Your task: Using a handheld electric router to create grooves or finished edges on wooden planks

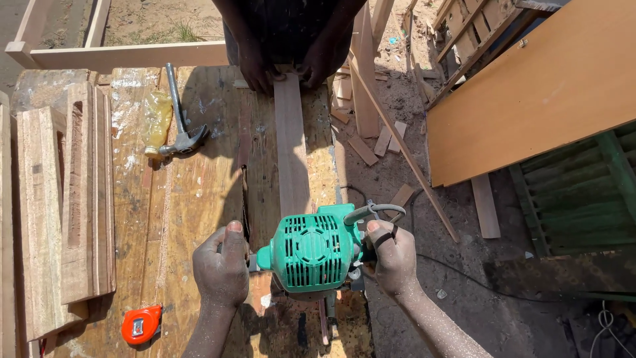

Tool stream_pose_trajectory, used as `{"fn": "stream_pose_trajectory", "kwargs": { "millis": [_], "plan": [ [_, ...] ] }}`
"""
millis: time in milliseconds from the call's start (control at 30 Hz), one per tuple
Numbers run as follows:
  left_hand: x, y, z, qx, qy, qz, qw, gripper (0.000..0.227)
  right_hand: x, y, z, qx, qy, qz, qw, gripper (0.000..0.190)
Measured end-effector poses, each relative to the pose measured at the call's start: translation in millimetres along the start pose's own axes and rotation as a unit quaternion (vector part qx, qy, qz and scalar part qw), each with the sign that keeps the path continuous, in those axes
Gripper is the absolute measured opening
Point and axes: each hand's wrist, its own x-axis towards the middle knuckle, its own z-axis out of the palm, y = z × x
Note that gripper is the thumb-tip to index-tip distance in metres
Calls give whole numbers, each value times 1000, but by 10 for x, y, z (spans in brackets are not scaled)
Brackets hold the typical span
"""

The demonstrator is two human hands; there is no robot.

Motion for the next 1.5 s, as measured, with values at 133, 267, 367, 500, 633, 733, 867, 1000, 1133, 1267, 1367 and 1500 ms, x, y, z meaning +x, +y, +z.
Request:
{"fn": "stream_pose_trajectory", "kwargs": {
  "millis": [133, 267, 367, 500, 633, 733, 867, 1000, 1133, 1267, 1367, 1500],
  "plan": [
    [64, -42, 89, -38, 28, 21, 999, 50, 189, 218, -21, -98, 16, -80, 992, 39],
    [118, -60, 147, -34, 35, 10, 999, 50, 226, 197, -46, -177, 12, -110, 978, 42],
    [63, -179, 175, -42, 64, 13, 997, 49, 152, 279, -8, -140, 26, -88, 986, 39],
    [233, -216, 261, -41, 60, 24, 997, 47, 320, 257, 58, -122, 35, -97, 987, 38],
    [195, -219, 239, -30, 53, 28, 998, 46, 228, 193, 119, -128, 36, -94, 987, 37],
    [170, -270, 246, -29, 61, -3, 998, 47, 253, 354, 39, -123, 40, -67, 989, 38],
    [200, -283, 289, -60, 88, 8, 994, 47, 377, 623, -55, -110, 52, -44, 992, 36],
    [432, -321, 395, -95, 97, 37, 990, 47, 595, 559, 16, -82, 70, -81, 991, 36],
    [606, -322, 447, -98, 85, 57, 990, 47, 506, -103, 394, -103, 69, -92, 988, 39],
    [854, -450, 510, -79, 82, 33, 993, 47, 771, 40, 357, -98, 72, -100, 988, 39],
    [1046, -423, 583, -91, 80, 27, 992, 47, 966, 63, 354, -129, 69, -110, 983, 40],
    [1226, -98, 656, -86, 91, 14, 992, 43, 1249, 73, 403, -100, 80, -98, 987, 39]
  ]
}}
